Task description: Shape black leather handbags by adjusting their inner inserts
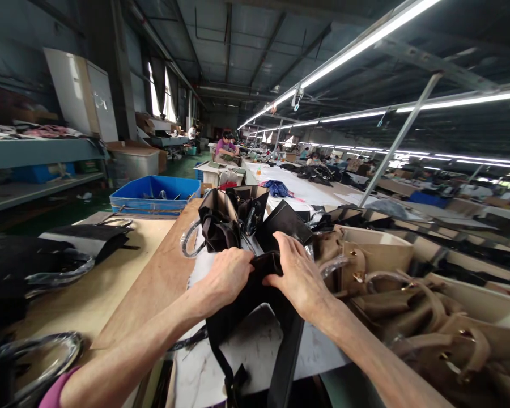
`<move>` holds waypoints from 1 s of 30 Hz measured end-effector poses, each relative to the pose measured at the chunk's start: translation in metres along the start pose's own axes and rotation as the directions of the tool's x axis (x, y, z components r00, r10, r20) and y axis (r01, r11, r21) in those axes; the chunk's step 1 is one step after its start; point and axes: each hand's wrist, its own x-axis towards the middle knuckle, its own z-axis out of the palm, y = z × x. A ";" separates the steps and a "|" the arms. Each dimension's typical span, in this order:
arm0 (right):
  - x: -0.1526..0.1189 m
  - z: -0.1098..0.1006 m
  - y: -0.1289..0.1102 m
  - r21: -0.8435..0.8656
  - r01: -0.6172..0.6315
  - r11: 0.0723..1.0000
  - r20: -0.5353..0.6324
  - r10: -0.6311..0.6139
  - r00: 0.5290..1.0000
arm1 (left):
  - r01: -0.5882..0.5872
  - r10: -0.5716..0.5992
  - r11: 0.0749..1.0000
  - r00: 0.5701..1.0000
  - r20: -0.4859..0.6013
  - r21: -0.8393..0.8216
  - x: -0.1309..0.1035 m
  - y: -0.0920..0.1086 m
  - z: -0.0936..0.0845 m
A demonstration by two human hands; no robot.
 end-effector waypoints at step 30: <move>-0.004 -0.018 0.087 0.492 -0.330 0.805 0.584 -0.025 0.811 | -0.381 0.390 0.920 0.914 -0.116 0.091 0.031 0.004 0.016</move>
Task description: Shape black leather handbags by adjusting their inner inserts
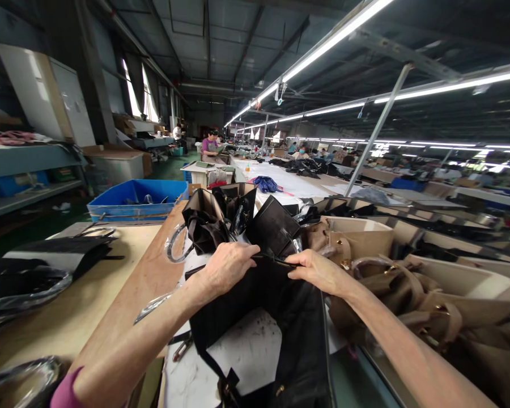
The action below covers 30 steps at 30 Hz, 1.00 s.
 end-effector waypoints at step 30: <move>0.043 0.007 -0.030 -0.389 0.198 0.900 0.012 -0.210 0.978 | 0.308 -0.317 0.948 0.932 0.176 0.079 0.003 0.008 -0.023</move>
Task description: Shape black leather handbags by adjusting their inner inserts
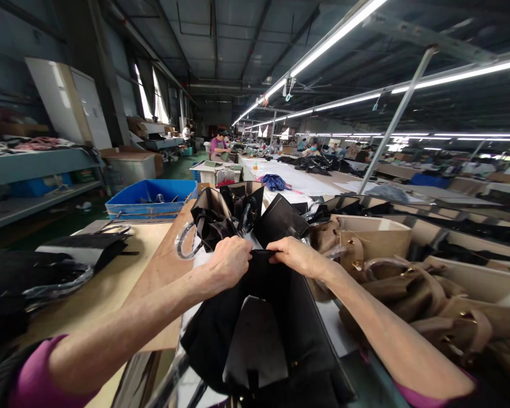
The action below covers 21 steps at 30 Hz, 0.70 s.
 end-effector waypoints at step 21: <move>-0.003 0.000 -0.022 -0.404 -0.087 0.911 -0.060 0.069 0.996 | -0.086 0.081 0.995 0.992 -0.097 -0.047 0.005 -0.020 0.009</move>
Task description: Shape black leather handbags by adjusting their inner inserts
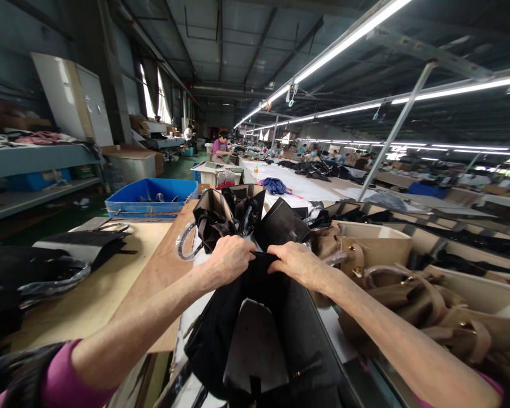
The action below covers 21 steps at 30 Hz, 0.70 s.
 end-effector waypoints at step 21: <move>0.006 0.012 -0.012 -0.100 0.043 0.994 -0.075 -0.051 0.996 | -0.098 0.098 0.995 0.995 -0.002 -0.014 -0.003 -0.008 -0.004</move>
